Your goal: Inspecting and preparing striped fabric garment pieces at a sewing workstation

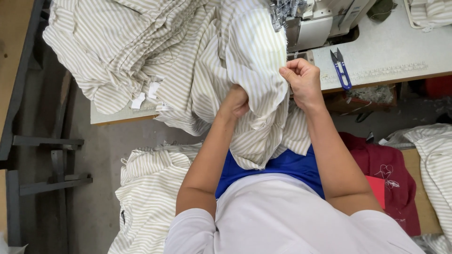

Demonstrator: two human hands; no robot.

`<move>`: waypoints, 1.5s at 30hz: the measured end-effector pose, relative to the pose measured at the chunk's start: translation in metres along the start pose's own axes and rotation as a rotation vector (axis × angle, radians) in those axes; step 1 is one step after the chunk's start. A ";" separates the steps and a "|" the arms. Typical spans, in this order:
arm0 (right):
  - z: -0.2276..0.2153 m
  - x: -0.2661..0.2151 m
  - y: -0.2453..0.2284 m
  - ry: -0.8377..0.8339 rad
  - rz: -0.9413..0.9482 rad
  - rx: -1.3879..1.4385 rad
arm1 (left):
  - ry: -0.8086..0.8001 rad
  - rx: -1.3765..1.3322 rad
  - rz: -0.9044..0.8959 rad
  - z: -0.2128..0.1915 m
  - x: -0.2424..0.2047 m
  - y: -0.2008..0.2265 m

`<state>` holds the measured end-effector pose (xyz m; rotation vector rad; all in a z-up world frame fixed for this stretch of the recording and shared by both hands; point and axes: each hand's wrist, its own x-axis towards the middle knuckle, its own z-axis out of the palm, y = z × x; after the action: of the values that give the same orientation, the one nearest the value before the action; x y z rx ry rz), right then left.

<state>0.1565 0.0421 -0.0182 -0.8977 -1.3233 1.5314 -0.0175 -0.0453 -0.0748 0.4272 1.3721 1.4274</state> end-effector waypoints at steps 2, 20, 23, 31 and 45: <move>0.002 -0.001 -0.003 0.001 -0.004 -0.005 | 0.010 0.010 0.016 0.001 0.004 0.007; 0.006 -0.001 -0.002 -0.003 -0.037 -0.070 | 0.108 0.147 0.223 0.035 0.002 0.035; 0.003 0.000 0.000 -0.001 -0.026 -0.078 | 0.122 0.166 0.256 0.036 -0.002 0.039; 0.001 0.001 0.003 0.003 -0.019 -0.095 | 0.174 0.216 0.327 0.028 -0.018 0.046; 0.003 0.000 -0.002 0.007 -0.092 -0.138 | 0.264 0.324 0.493 0.039 -0.028 0.068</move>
<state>0.1540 0.0417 -0.0160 -0.9140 -1.4598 1.3786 -0.0040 -0.0347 0.0063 0.8580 1.8078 1.7026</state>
